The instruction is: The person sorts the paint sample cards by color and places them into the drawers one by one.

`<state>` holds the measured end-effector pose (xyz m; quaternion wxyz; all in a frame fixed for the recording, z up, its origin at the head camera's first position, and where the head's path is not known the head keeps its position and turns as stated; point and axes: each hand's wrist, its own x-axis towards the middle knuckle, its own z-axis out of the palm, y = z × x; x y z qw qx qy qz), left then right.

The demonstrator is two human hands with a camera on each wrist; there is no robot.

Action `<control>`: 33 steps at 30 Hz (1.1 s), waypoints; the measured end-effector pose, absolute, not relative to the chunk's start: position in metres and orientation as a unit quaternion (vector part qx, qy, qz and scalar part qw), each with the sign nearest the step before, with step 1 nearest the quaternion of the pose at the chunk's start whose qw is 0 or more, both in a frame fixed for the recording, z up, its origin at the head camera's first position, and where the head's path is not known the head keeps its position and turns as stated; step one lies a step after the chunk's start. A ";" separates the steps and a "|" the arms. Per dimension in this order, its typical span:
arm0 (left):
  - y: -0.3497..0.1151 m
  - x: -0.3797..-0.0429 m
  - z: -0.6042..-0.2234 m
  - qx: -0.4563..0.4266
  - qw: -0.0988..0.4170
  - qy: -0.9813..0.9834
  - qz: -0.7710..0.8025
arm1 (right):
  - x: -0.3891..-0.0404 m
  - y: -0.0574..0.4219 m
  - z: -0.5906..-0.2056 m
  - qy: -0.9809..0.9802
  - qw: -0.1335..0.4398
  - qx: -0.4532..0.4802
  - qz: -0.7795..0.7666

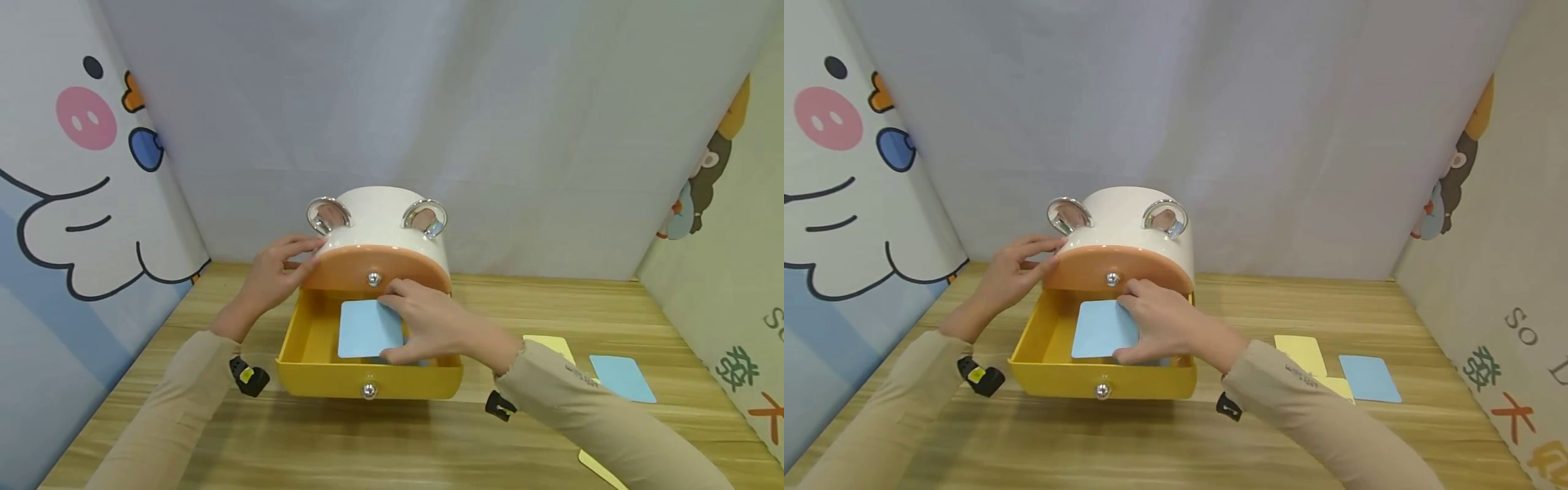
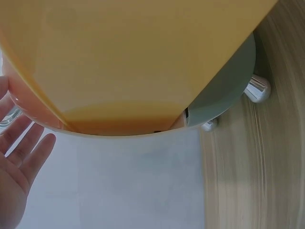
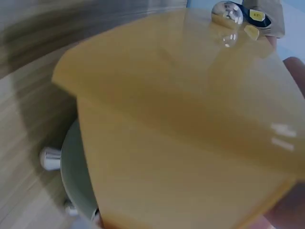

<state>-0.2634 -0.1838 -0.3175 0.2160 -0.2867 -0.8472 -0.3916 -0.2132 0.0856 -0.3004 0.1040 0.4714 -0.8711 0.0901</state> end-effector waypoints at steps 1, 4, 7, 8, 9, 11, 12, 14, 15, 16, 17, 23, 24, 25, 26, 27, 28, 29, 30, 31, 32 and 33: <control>-0.184 -0.263 -0.318 -0.287 0.216 -0.847 -0.391 | -0.214 0.082 -0.302 -0.873 0.101 0.469 0.089; -0.183 -0.263 -0.318 -0.286 0.218 -0.846 -0.394 | -0.215 0.071 -0.305 -0.879 0.080 0.462 0.088; -0.182 -0.263 -0.318 -0.287 0.220 -0.845 -0.395 | -0.215 0.062 -0.308 -0.884 0.054 0.455 0.094; -0.182 -0.262 -0.318 -0.287 0.220 -0.845 -0.395 | -0.215 0.060 -0.308 -0.886 0.047 0.452 0.096; -0.182 -0.262 -0.318 -0.288 0.220 -0.844 -0.395 | -0.215 0.058 -0.309 -0.887 0.042 0.449 0.097; -0.181 -0.262 -0.318 -0.289 0.219 -0.844 -0.395 | -0.216 0.054 -0.310 -0.889 0.037 0.446 0.099; -0.181 -0.262 -0.318 -0.288 0.218 -0.845 -0.394 | -0.217 0.052 -0.311 -0.889 0.034 0.446 0.098; -0.181 -0.262 -0.318 -0.289 0.216 -0.845 -0.396 | -0.217 0.049 -0.312 -0.890 0.028 0.446 0.096; -0.182 -0.262 -0.318 -0.289 0.217 -0.844 -0.397 | -0.218 0.048 -0.312 -0.890 0.023 0.445 0.095; -0.182 -0.262 -0.318 -0.288 0.218 -0.844 -0.397 | -0.218 0.048 -0.313 -0.890 0.018 0.445 0.094; -0.182 -0.262 -0.318 -0.288 0.220 -0.844 -0.396 | -0.218 0.047 -0.314 -0.891 0.014 0.445 0.091; -0.182 -0.263 -0.319 -0.282 0.225 -0.848 -0.387 | -0.217 0.052 -0.318 -0.894 0.001 0.442 0.077; -0.181 -0.263 -0.319 -0.282 0.225 -0.849 -0.387 | -0.217 0.054 -0.318 -0.894 0.001 0.441 0.081; -0.181 -0.263 -0.319 -0.283 0.224 -0.848 -0.387 | -0.217 0.056 -0.317 -0.894 0.001 0.441 0.085; -0.181 -0.263 -0.319 -0.283 0.224 -0.847 -0.389 | -0.217 0.058 -0.316 -0.893 0.003 0.441 0.090; -0.181 -0.263 -0.319 -0.283 0.225 -0.847 -0.390 | -0.216 0.061 -0.314 -0.891 0.004 0.442 0.099; -0.181 -0.264 -0.320 -0.283 0.225 -0.846 -0.391 | -0.215 0.064 -0.312 -0.890 0.006 0.444 0.109; -0.181 -0.264 -0.320 -0.284 0.226 -0.845 -0.393 | -0.214 0.067 -0.310 -0.887 0.009 0.445 0.119; -0.181 -0.264 -0.320 -0.285 0.226 -0.844 -0.394 | -0.213 0.071 -0.308 -0.886 0.012 0.446 0.127; -0.181 -0.264 -0.320 -0.284 0.226 -0.844 -0.395 | -0.212 0.076 -0.305 -0.884 0.015 0.447 0.136; -0.182 -0.265 -0.320 -0.284 0.226 -0.844 -0.395 | -0.211 0.080 -0.303 -0.882 0.019 0.447 0.145; -0.182 -0.265 -0.321 -0.284 0.227 -0.844 -0.394 | -0.210 0.086 -0.301 -0.880 0.023 0.448 0.157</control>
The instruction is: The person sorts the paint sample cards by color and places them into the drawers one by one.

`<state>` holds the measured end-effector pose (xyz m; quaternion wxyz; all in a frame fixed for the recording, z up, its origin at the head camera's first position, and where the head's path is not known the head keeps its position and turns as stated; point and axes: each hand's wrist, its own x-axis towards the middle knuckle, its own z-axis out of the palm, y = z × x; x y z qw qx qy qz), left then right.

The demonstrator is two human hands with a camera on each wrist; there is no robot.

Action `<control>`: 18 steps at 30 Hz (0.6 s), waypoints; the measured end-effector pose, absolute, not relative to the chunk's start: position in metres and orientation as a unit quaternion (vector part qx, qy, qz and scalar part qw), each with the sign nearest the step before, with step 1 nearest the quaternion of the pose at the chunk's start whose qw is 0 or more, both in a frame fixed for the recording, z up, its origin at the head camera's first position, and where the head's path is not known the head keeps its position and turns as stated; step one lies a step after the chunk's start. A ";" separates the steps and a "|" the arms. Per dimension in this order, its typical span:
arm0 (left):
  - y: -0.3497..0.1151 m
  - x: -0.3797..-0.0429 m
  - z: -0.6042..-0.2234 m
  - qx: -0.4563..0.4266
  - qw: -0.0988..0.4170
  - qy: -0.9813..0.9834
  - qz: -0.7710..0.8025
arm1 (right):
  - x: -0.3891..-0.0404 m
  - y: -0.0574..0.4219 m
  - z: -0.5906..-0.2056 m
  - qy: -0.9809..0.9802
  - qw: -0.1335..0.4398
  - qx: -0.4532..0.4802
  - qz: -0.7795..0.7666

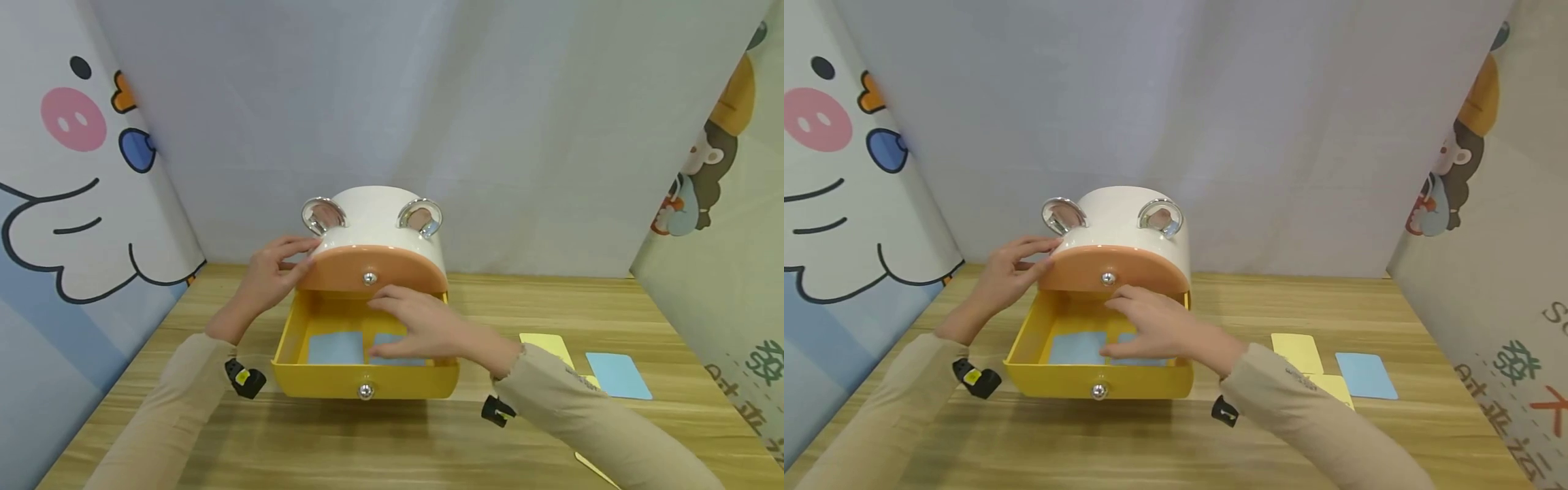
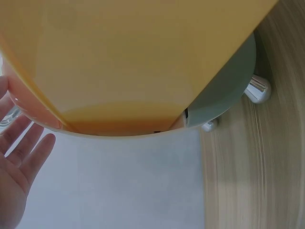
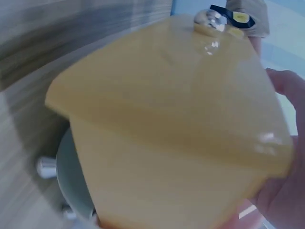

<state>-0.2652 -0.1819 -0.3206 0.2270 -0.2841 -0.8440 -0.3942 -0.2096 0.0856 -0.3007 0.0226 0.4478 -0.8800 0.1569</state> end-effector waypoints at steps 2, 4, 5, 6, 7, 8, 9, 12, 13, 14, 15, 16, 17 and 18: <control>-0.182 -0.266 -0.320 -0.285 0.226 -0.843 -0.396 | -0.207 0.098 -0.296 -0.874 0.036 0.450 0.179; -0.182 -0.266 -0.321 -0.283 0.226 -0.846 -0.392 | -0.205 0.112 -0.292 -0.870 0.049 0.449 0.200; -0.182 -0.266 -0.321 -0.284 0.225 -0.846 -0.392 | -0.204 0.120 -0.290 -0.868 0.058 0.447 0.210; -0.182 -0.267 -0.321 -0.283 0.225 -0.846 -0.391 | -0.204 0.128 -0.289 -0.865 0.067 0.445 0.219; -0.183 -0.267 -0.321 -0.282 0.225 -0.847 -0.390 | -0.204 0.137 -0.288 -0.865 0.079 0.442 0.225; -0.183 -0.267 -0.321 -0.282 0.225 -0.848 -0.388 | -0.204 0.146 -0.287 -0.866 0.087 0.435 0.230; -0.183 -0.267 -0.322 -0.282 0.225 -0.848 -0.387 | -0.203 0.157 -0.286 -0.868 0.091 0.427 0.237; -0.183 -0.267 -0.322 -0.284 0.227 -0.847 -0.387 | -0.203 0.189 -0.289 -0.879 0.093 0.394 0.252; -0.183 -0.266 -0.322 -0.285 0.227 -0.846 -0.388 | -0.203 0.200 -0.292 -0.885 0.087 0.379 0.255; -0.183 -0.266 -0.322 -0.287 0.227 -0.845 -0.389 | -0.203 0.212 -0.295 -0.891 0.076 0.364 0.261; -0.183 -0.266 -0.321 -0.287 0.227 -0.845 -0.390 | -0.203 0.223 -0.298 -0.897 0.065 0.348 0.265; -0.182 -0.266 -0.321 -0.287 0.227 -0.845 -0.391 | -0.202 0.234 -0.302 -0.904 0.054 0.331 0.267; -0.182 -0.266 -0.321 -0.288 0.226 -0.844 -0.392 | -0.201 0.245 -0.306 -0.910 0.043 0.315 0.268; -0.182 -0.265 -0.321 -0.289 0.225 -0.844 -0.393 | -0.201 0.256 -0.310 -0.916 0.033 0.297 0.268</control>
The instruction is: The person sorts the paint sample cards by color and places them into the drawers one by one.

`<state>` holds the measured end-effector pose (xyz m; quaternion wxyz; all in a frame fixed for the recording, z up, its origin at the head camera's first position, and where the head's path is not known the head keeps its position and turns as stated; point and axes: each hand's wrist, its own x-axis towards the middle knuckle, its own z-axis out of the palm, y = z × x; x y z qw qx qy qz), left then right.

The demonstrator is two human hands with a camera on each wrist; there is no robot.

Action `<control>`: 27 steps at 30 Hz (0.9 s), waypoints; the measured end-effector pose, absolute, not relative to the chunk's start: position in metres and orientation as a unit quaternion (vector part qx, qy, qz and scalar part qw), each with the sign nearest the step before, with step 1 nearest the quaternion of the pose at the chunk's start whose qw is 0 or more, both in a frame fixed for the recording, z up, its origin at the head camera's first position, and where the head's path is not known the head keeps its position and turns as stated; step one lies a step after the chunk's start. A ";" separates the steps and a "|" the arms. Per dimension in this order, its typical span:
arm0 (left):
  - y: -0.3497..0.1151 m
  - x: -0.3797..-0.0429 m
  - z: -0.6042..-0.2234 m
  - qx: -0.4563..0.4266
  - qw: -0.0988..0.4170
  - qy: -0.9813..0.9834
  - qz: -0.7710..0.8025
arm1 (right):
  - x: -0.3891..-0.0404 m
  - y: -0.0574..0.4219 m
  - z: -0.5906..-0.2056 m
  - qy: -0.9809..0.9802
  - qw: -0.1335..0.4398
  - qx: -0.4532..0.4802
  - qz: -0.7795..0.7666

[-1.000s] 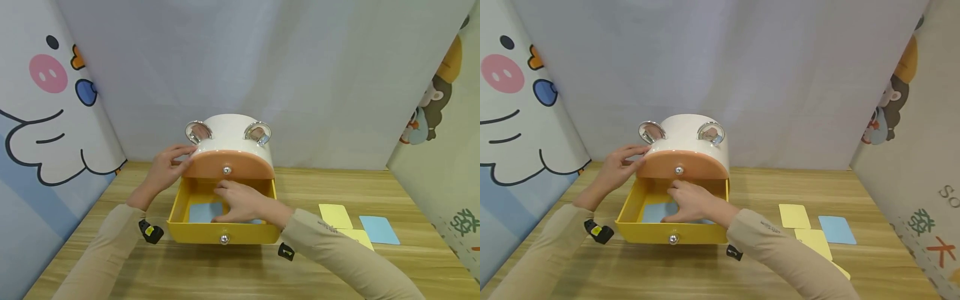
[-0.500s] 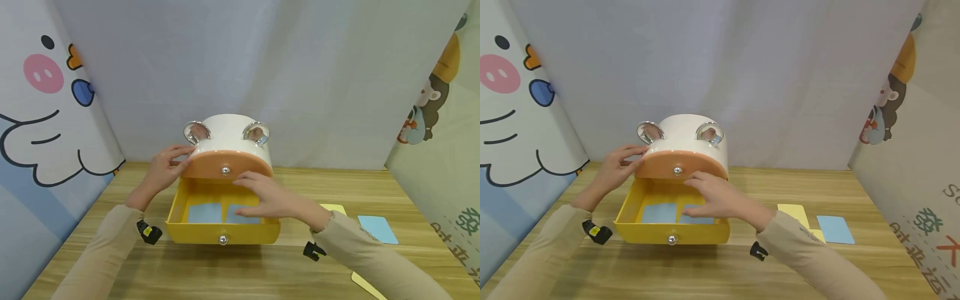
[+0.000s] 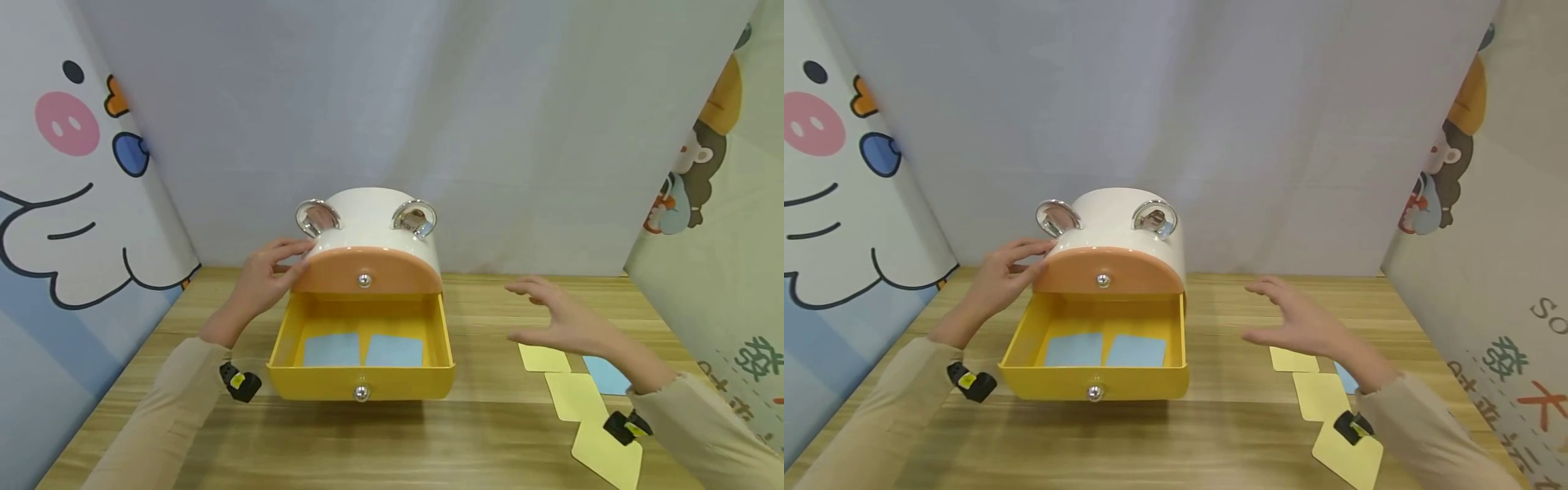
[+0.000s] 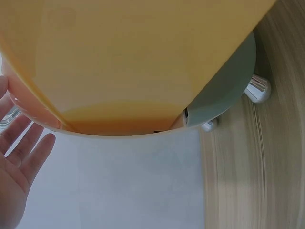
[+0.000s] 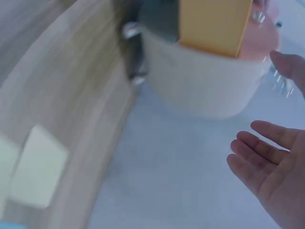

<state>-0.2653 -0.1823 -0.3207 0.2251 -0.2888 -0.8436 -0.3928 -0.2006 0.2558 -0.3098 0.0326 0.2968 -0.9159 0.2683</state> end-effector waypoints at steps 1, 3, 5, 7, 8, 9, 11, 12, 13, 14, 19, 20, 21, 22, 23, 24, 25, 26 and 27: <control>-0.183 -0.265 -0.321 -0.288 0.225 -0.845 -0.392 | -0.200 0.266 -0.314 -0.921 0.025 0.282 0.268; -0.183 -0.265 -0.321 -0.287 0.225 -0.845 -0.391 | -0.201 0.286 -0.321 -0.927 0.017 0.261 0.268; -0.184 -0.264 -0.321 -0.288 0.226 -0.844 -0.392 | -0.202 0.304 -0.329 -0.932 0.016 0.247 0.266; -0.184 -0.264 -0.321 -0.289 0.228 -0.843 -0.392 | -0.204 0.322 -0.338 -0.935 0.021 0.238 0.261; -0.185 -0.264 -0.321 -0.290 0.228 -0.842 -0.393 | -0.204 0.330 -0.343 -0.937 0.021 0.234 0.259; -0.184 -0.264 -0.321 -0.291 0.228 -0.842 -0.393 | -0.204 0.339 -0.347 -0.939 0.021 0.229 0.256; -0.184 -0.264 -0.320 -0.292 0.228 -0.841 -0.393 | -0.204 0.354 -0.354 -0.943 0.019 0.219 0.251; -0.183 -0.264 -0.320 -0.293 0.227 -0.841 -0.393 | -0.203 0.361 -0.358 -0.945 0.017 0.214 0.247; -0.183 -0.264 -0.319 -0.293 0.226 -0.842 -0.393 | -0.202 0.368 -0.362 -0.947 0.011 0.208 0.243; -0.182 -0.264 -0.319 -0.293 0.224 -0.842 -0.393 | -0.202 0.375 -0.365 -0.950 0.004 0.202 0.238; -0.182 -0.264 -0.320 -0.290 0.220 -0.844 -0.395 | -0.200 0.404 -0.385 -0.961 -0.041 0.178 0.209; -0.182 -0.264 -0.320 -0.290 0.220 -0.844 -0.395 | -0.199 0.410 -0.389 -0.963 -0.048 0.175 0.202; -0.182 -0.264 -0.320 -0.290 0.220 -0.844 -0.394 | -0.199 0.415 -0.394 -0.964 -0.052 0.172 0.196; -0.182 -0.265 -0.320 -0.290 0.220 -0.843 -0.395 | -0.198 0.419 -0.398 -0.965 -0.052 0.170 0.192; -0.182 -0.265 -0.320 -0.290 0.222 -0.843 -0.395 | -0.197 0.422 -0.402 -0.967 -0.051 0.170 0.183; -0.182 -0.265 -0.321 -0.291 0.223 -0.842 -0.395 | -0.197 0.425 -0.406 -0.967 -0.047 0.173 0.180; -0.182 -0.265 -0.321 -0.290 0.224 -0.843 -0.394 | -0.196 0.428 -0.410 -0.968 -0.042 0.176 0.174; -0.182 -0.266 -0.321 -0.290 0.226 -0.843 -0.393 | -0.196 0.430 -0.414 -0.969 -0.039 0.178 0.165; -0.182 -0.266 -0.321 -0.290 0.226 -0.843 -0.394 | -0.196 0.431 -0.417 -0.970 -0.033 0.181 0.159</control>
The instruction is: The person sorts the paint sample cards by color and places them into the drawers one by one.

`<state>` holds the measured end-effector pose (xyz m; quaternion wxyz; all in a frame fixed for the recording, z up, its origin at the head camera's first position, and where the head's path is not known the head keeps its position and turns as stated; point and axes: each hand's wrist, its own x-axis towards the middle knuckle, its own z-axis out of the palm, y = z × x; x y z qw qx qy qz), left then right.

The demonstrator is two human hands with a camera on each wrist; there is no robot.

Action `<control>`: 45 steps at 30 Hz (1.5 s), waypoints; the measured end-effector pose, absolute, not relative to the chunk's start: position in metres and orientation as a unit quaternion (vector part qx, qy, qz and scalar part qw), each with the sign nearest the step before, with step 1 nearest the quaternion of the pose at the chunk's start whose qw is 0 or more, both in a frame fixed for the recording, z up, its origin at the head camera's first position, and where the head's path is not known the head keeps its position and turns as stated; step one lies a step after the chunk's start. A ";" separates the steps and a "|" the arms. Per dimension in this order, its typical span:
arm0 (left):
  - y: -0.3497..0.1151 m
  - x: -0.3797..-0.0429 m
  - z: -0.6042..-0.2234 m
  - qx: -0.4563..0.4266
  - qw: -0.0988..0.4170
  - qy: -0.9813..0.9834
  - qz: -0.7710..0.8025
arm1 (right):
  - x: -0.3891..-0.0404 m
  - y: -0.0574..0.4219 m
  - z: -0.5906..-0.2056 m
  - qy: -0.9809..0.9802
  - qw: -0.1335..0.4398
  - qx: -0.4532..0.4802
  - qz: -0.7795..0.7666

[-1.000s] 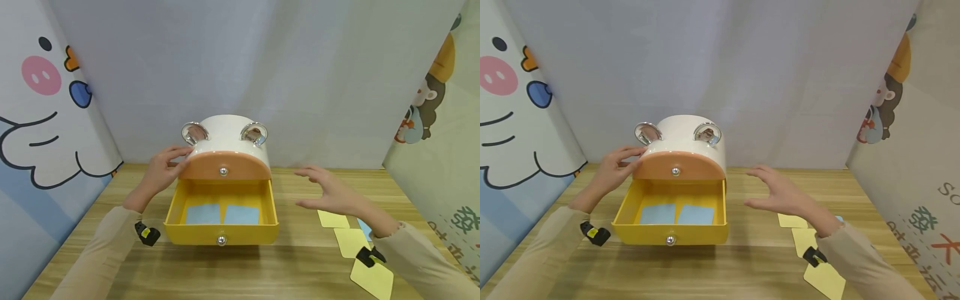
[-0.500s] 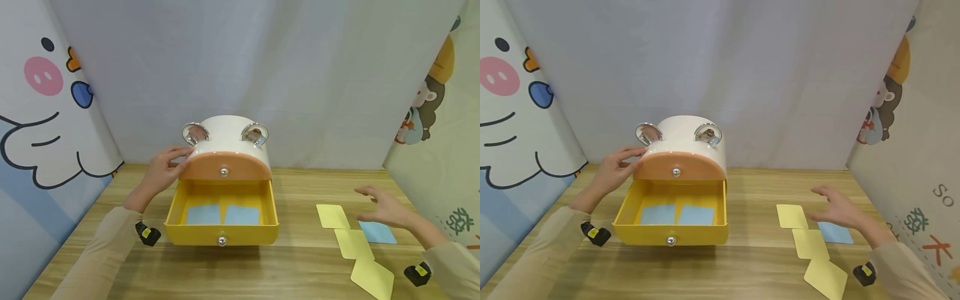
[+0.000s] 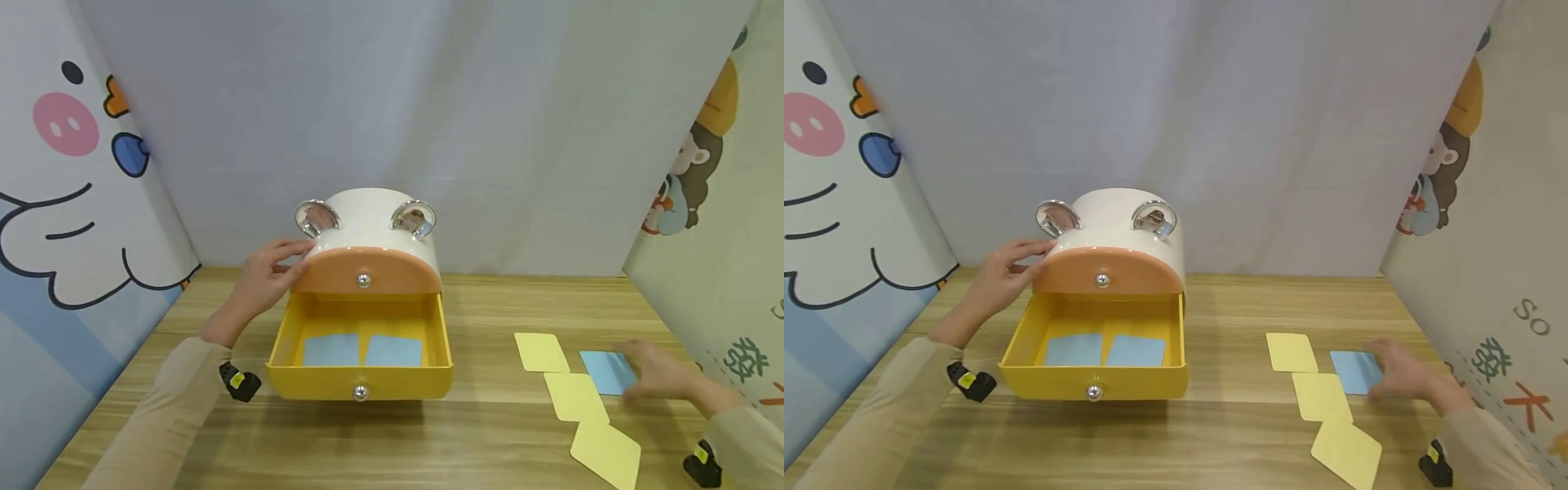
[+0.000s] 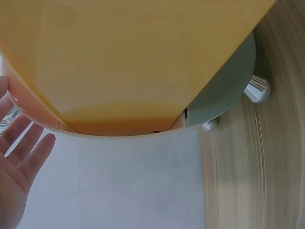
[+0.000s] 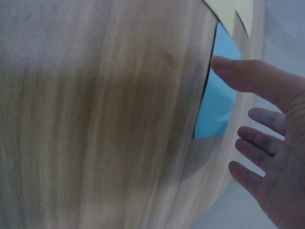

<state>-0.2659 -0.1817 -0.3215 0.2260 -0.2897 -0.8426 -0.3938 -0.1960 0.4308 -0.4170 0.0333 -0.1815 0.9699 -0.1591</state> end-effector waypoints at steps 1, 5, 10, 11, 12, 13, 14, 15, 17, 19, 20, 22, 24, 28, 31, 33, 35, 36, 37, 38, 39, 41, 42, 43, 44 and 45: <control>-0.182 -0.266 -0.322 -0.288 0.226 -0.844 -0.393 | -0.197 0.432 -0.420 0.970 0.030 -0.186 -0.154; -0.183 -0.267 -0.323 -0.284 0.224 -0.847 -0.389 | -0.201 0.433 -0.427 0.970 0.024 -0.197 -0.142; -0.184 -0.266 -0.323 -0.284 0.228 -0.847 -0.388 | -0.206 0.433 -0.429 0.966 0.059 -0.189 -0.166; -0.183 -0.266 -0.323 -0.286 0.230 -0.846 -0.387 | -0.206 0.433 -0.428 0.964 0.069 -0.187 -0.174; -0.183 -0.266 -0.323 -0.287 0.232 -0.845 -0.387 | -0.207 0.433 -0.428 0.963 0.077 -0.185 -0.181; -0.183 -0.266 -0.322 -0.288 0.233 -0.845 -0.387 | -0.207 0.433 -0.427 0.962 0.083 -0.183 -0.185; -0.183 -0.266 -0.322 -0.289 0.234 -0.844 -0.388 | -0.207 0.432 -0.427 0.962 0.086 -0.180 -0.186; -0.183 -0.266 -0.322 -0.290 0.235 -0.843 -0.388 | -0.207 0.432 -0.426 0.962 0.087 -0.178 -0.186; -0.183 -0.265 -0.322 -0.291 0.236 -0.841 -0.391 | -0.207 0.430 -0.425 0.964 0.086 -0.175 -0.183; -0.184 -0.265 -0.321 -0.290 0.235 -0.841 -0.392 | -0.208 0.429 -0.425 0.966 0.086 -0.168 -0.176; -0.184 -0.265 -0.321 -0.289 0.235 -0.841 -0.392 | -0.208 0.429 -0.425 0.967 0.085 -0.166 -0.173; -0.183 -0.265 -0.321 -0.288 0.234 -0.842 -0.391 | -0.209 0.428 -0.425 0.970 0.082 -0.163 -0.164; -0.183 -0.265 -0.321 -0.289 0.234 -0.842 -0.391 | -0.210 0.428 -0.426 0.972 0.080 -0.155 -0.156; -0.183 -0.264 -0.321 -0.291 0.233 -0.840 -0.394 | -0.211 0.427 -0.428 0.976 0.075 -0.139 -0.153; -0.181 -0.261 -0.318 -0.289 0.232 -0.841 -0.395 | -0.212 0.427 -0.428 0.974 0.073 -0.125 -0.173; -0.181 -0.261 -0.318 -0.289 0.231 -0.842 -0.393 | -0.212 0.428 -0.428 0.973 0.073 -0.115 -0.187; -0.181 -0.261 -0.318 -0.288 0.230 -0.844 -0.390 | -0.212 0.431 -0.428 0.971 0.071 -0.110 -0.199; -0.181 -0.262 -0.319 -0.288 0.230 -0.845 -0.388 | -0.212 0.432 -0.428 0.971 0.068 -0.107 -0.204; -0.182 -0.265 -0.322 -0.289 0.229 -0.845 -0.387 | -0.212 0.434 -0.428 0.969 0.063 -0.107 -0.213; -0.182 -0.265 -0.322 -0.290 0.229 -0.845 -0.386 | -0.212 0.436 -0.428 0.967 0.058 -0.108 -0.223; -0.182 -0.266 -0.322 -0.290 0.228 -0.846 -0.386 | -0.211 0.438 -0.428 0.966 0.051 -0.109 -0.231; -0.182 -0.266 -0.322 -0.291 0.228 -0.845 -0.387 | -0.211 0.441 -0.427 0.960 0.043 -0.110 -0.255; -0.182 -0.266 -0.322 -0.291 0.227 -0.844 -0.388 | -0.211 0.443 -0.426 0.955 0.046 -0.106 -0.272; -0.182 -0.266 -0.322 -0.291 0.226 -0.844 -0.390 | -0.210 0.444 -0.424 0.951 0.051 -0.099 -0.290; -0.183 -0.266 -0.322 -0.289 0.225 -0.844 -0.391 | -0.210 0.445 -0.422 0.947 0.056 -0.092 -0.302; -0.183 -0.266 -0.322 -0.288 0.224 -0.844 -0.392 | -0.210 0.447 -0.420 0.944 0.062 -0.085 -0.313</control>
